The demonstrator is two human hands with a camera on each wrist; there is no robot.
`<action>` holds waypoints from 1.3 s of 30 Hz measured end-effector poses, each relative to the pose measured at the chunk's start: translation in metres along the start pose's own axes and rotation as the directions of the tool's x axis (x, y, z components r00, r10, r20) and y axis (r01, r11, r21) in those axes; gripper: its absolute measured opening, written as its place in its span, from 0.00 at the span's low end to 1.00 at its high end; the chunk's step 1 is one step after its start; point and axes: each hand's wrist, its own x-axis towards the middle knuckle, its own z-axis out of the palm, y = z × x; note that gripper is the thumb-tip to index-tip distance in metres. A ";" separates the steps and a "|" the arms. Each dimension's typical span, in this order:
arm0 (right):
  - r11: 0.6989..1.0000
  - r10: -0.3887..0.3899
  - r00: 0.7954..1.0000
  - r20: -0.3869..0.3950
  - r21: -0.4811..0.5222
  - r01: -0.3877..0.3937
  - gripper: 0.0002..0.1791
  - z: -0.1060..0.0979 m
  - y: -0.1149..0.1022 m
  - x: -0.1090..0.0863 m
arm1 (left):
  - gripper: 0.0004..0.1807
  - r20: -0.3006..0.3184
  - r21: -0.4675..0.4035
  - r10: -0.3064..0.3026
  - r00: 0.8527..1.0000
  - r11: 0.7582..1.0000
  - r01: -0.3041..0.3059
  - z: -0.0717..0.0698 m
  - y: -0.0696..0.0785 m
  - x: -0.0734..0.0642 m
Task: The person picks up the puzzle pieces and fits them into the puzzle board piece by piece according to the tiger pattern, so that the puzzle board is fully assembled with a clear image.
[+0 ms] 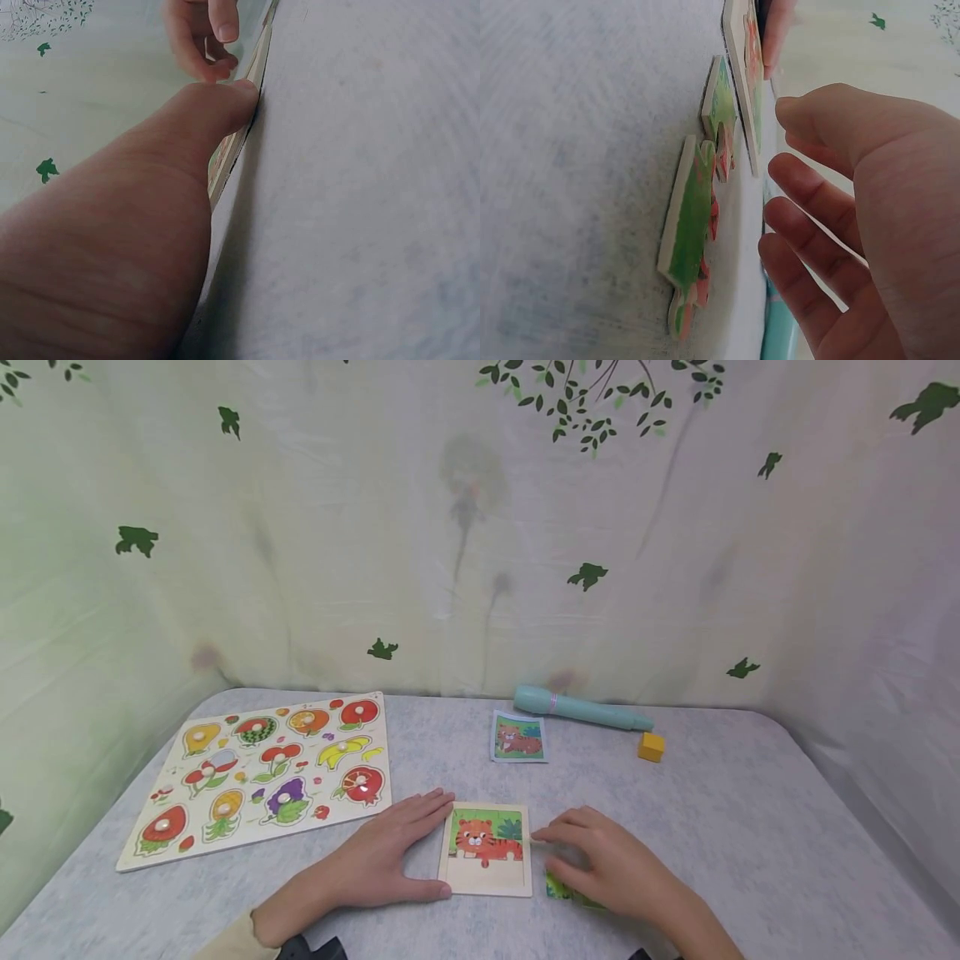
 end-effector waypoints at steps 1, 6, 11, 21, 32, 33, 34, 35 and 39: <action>1.000 -0.005 1.000 -0.008 -0.007 0.005 0.15 0.000 0.000 -0.001 | 0.57 0.000 -0.001 -0.001 1.000 1.000 0.001 0.000 0.000 0.000; 1.000 -0.008 1.000 -0.026 -0.025 0.008 0.15 0.000 0.000 -0.008 | 0.57 -0.002 -0.003 -0.001 1.000 1.000 0.001 0.000 0.000 0.000; 0.999 0.022 1.000 -0.022 -0.032 -0.022 0.15 0.000 0.001 -0.015 | 0.57 -0.003 -0.007 0.003 1.000 1.000 -0.003 0.000 0.000 0.000; 0.998 0.046 0.999 -0.025 0.042 -0.045 0.20 0.002 0.003 -0.027 | 0.57 -0.008 -0.001 0.007 1.000 1.000 -0.007 0.000 -0.001 0.001; 0.995 0.089 0.995 0.053 0.034 -0.091 0.24 0.002 0.005 -0.025 | 0.57 0.000 -0.006 0.000 1.000 1.000 0.000 -0.001 0.000 0.000; 0.995 0.090 0.994 0.059 0.035 -0.092 0.23 0.002 0.005 -0.024 | 0.57 0.001 -0.006 -0.001 1.000 1.000 0.001 -0.001 0.000 -0.001; 0.995 0.090 0.994 0.066 0.036 -0.093 0.23 0.002 0.005 -0.024 | 0.57 0.001 -0.005 -0.001 1.000 1.000 0.001 -0.001 0.000 0.000; 0.995 0.091 0.993 0.071 0.039 -0.094 0.23 0.001 0.005 -0.024 | 0.57 0.000 -0.004 0.000 1.000 1.000 0.000 -0.001 0.000 -0.001; 0.995 0.084 0.994 0.073 0.042 -0.088 0.22 0.001 0.006 -0.025 | 0.57 -0.004 0.000 0.003 1.000 1.000 -0.003 0.000 -0.001 0.000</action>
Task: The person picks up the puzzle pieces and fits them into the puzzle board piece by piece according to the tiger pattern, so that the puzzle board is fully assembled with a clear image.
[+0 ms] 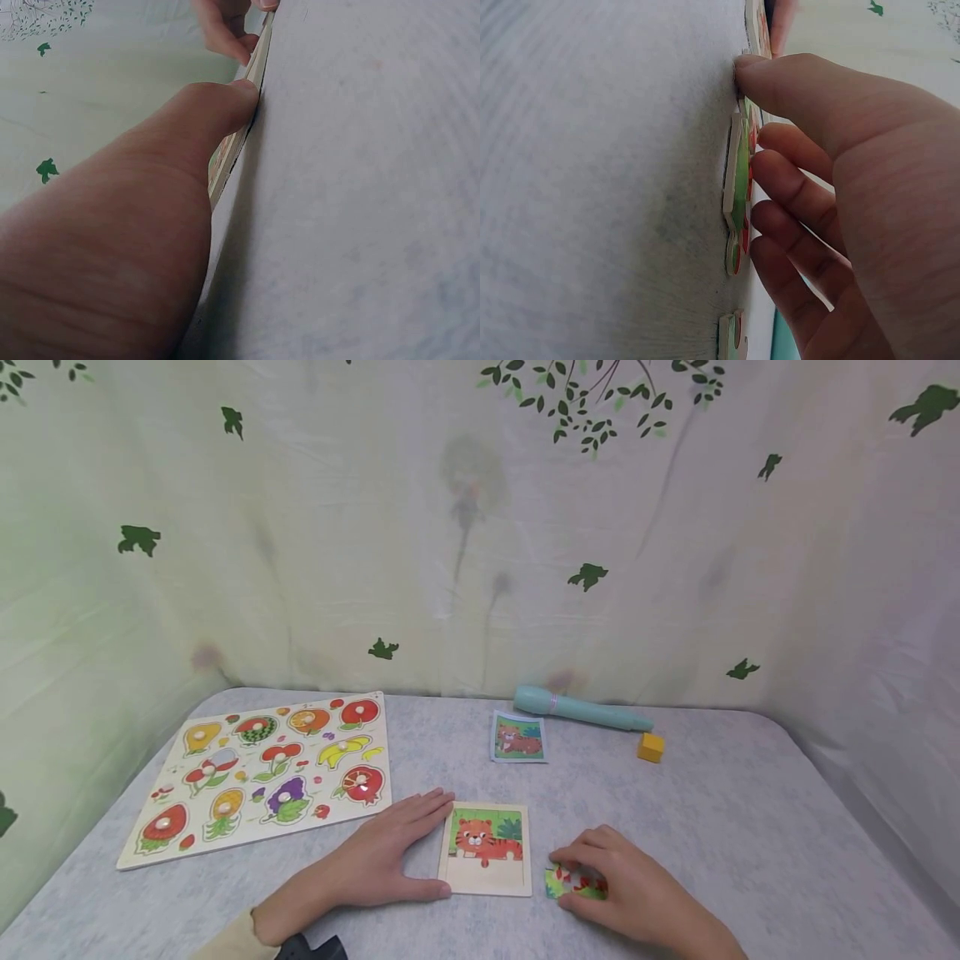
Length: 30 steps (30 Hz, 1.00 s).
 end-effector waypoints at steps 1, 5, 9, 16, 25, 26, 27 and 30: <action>1.000 -0.002 1.000 -0.001 0.000 0.002 0.21 0.000 0.000 0.000 | 0.57 -0.001 0.002 0.000 1.000 1.000 0.000 0.000 0.000 0.000; 1.000 -0.023 1.000 -0.012 0.003 0.023 0.20 0.000 0.001 -0.001 | 0.57 -0.003 0.004 0.003 1.000 1.000 -0.003 0.000 -0.001 0.000; 0.999 -0.033 0.999 -0.015 0.012 0.033 0.19 0.000 0.001 -0.001 | 0.57 -0.003 0.003 0.004 1.000 1.000 -0.004 0.000 -0.001 0.000; 1.000 -0.002 1.000 0.005 0.015 0.002 0.20 -0.001 0.000 0.000 | 0.57 -0.005 0.004 0.007 1.000 1.000 -0.007 0.000 0.000 0.000; 1.000 -0.007 1.000 -0.023 0.022 0.008 0.17 0.002 0.000 -0.001 | 0.57 0.000 -0.002 -0.001 1.000 1.000 0.001 0.000 0.000 0.000; 1.000 -0.010 1.000 -0.025 0.026 0.010 0.17 0.002 0.000 -0.001 | 0.57 0.000 -0.003 0.000 1.000 1.000 0.000 0.000 0.001 0.000; 0.999 -0.009 1.000 -0.025 0.030 0.010 0.17 0.002 0.000 -0.001 | 0.57 -0.001 -0.003 0.001 1.000 1.000 -0.001 0.000 0.001 0.000; 0.999 -0.002 1.000 -0.020 0.033 0.003 0.17 0.002 0.001 0.000 | 0.57 -0.002 -0.002 0.004 1.000 1.000 -0.004 0.000 0.001 0.000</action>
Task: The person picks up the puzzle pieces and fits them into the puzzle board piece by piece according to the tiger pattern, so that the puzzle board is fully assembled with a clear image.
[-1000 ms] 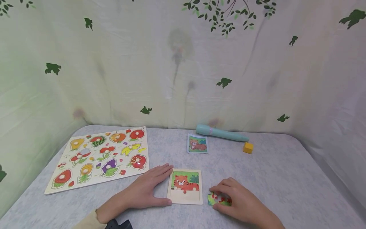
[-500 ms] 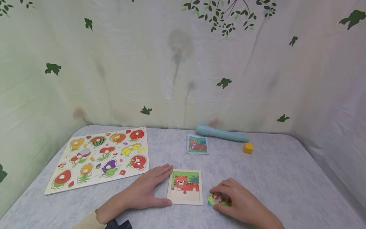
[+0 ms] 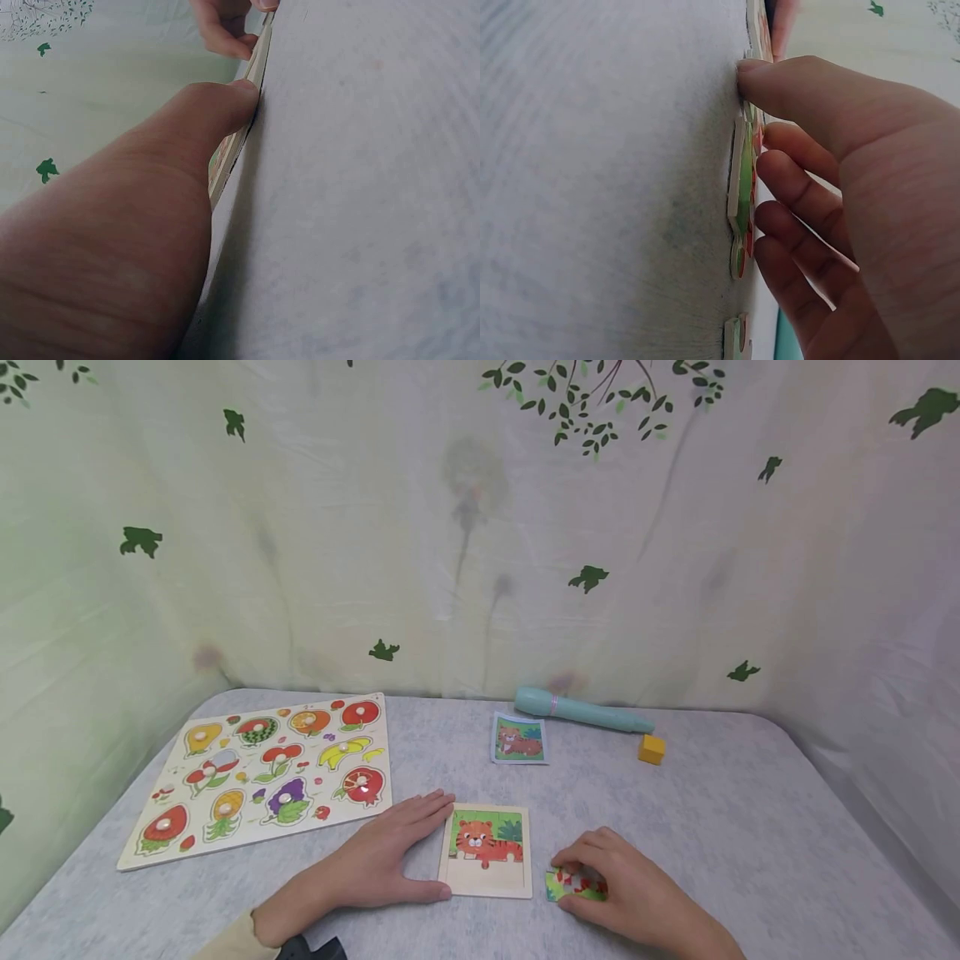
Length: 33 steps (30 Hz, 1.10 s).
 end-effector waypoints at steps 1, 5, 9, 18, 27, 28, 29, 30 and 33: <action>1.000 0.002 1.000 0.002 0.000 -0.002 0.17 0.000 0.000 0.000 | 0.56 -0.001 0.002 0.001 1.000 1.000 -0.001 0.000 0.000 0.000; 1.000 0.001 1.000 0.005 -0.010 -0.001 0.16 -0.001 -0.001 0.001 | 0.56 0.000 0.007 0.008 1.000 1.000 -0.008 0.000 -0.001 0.000; 1.000 0.006 1.000 0.007 -0.023 -0.005 0.16 -0.003 -0.002 0.001 | 0.56 0.001 0.004 0.010 1.000 1.000 -0.010 0.002 -0.002 0.001; 0.995 -0.051 0.998 -0.022 -0.092 0.049 0.17 -0.007 -0.005 0.007 | 0.57 0.001 0.008 -0.001 1.000 1.000 0.001 0.002 -0.002 0.001; 0.987 -0.134 0.989 -0.061 -0.098 0.128 0.16 -0.009 -0.010 0.013 | 0.56 -0.002 0.009 0.009 1.000 1.000 -0.009 0.001 -0.002 0.000; 0.989 -0.122 0.991 -0.051 -0.095 0.117 0.16 -0.010 -0.011 0.013 | 0.56 -0.004 0.010 0.010 1.000 1.000 -0.010 0.001 -0.002 0.000; 0.990 -0.109 0.993 -0.042 -0.089 0.104 0.16 -0.011 -0.012 0.014 | 0.56 -0.005 0.011 0.010 1.000 1.000 -0.010 0.001 -0.002 0.000; 0.992 -0.096 0.995 -0.034 -0.089 0.093 0.16 -0.011 -0.013 0.015 | 0.56 -0.006 0.011 0.011 1.000 1.000 -0.011 0.002 -0.003 0.000; 0.994 -0.064 0.998 -0.012 -0.092 0.063 0.17 -0.014 -0.016 0.018 | 0.56 -0.008 0.011 0.011 1.000 1.000 -0.011 0.002 -0.003 0.001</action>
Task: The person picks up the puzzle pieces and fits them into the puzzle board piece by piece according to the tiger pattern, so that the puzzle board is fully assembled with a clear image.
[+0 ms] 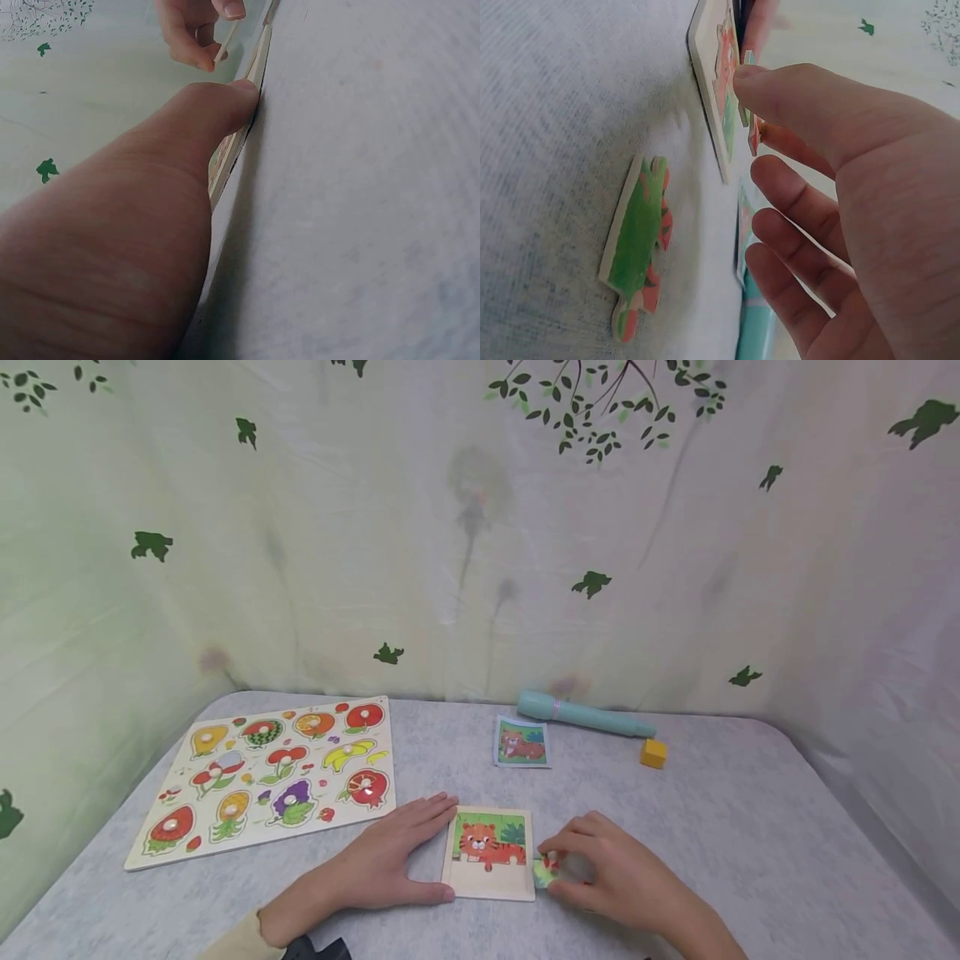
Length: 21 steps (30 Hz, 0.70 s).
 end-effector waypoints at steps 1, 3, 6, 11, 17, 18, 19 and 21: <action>1.000 0.006 1.000 0.008 -0.004 -0.006 0.17 0.000 -0.001 0.001 | 0.57 -0.001 0.001 0.000 1.000 1.000 0.000 0.000 0.000 0.000; 1.000 0.011 1.000 0.016 -0.011 -0.010 0.17 -0.001 -0.002 0.003 | 0.57 0.000 -0.001 0.000 1.000 1.000 0.000 0.000 0.000 0.000; 1.000 0.011 1.000 0.026 -0.014 -0.011 0.17 -0.002 -0.005 0.006 | 0.57 0.000 -0.001 0.000 1.000 1.000 0.000 0.000 0.000 0.000; 1.000 -0.015 1.000 0.017 -0.015 0.016 0.17 -0.002 -0.011 0.010 | 0.56 0.000 0.009 0.003 1.000 1.000 -0.003 0.000 0.000 0.000; 1.000 -0.020 1.000 0.022 -0.007 0.020 0.16 -0.002 -0.017 0.018 | 0.56 -0.001 0.009 0.001 1.000 1.000 -0.001 0.000 0.001 0.000; 1.000 -0.016 0.999 0.027 -0.003 0.016 0.16 -0.002 -0.018 0.019 | 0.56 -0.001 0.009 0.000 1.000 1.000 0.000 0.000 0.001 0.000; 1.000 -0.016 0.999 0.030 0.000 0.016 0.16 -0.002 -0.019 0.020 | 0.56 -0.002 0.011 -0.001 1.000 1.000 0.001 0.000 0.001 0.001; 1.000 -0.012 0.999 0.035 0.004 0.012 0.16 -0.002 -0.022 0.023 | 0.56 -0.004 0.012 -0.003 1.000 1.000 0.003 0.000 0.001 0.001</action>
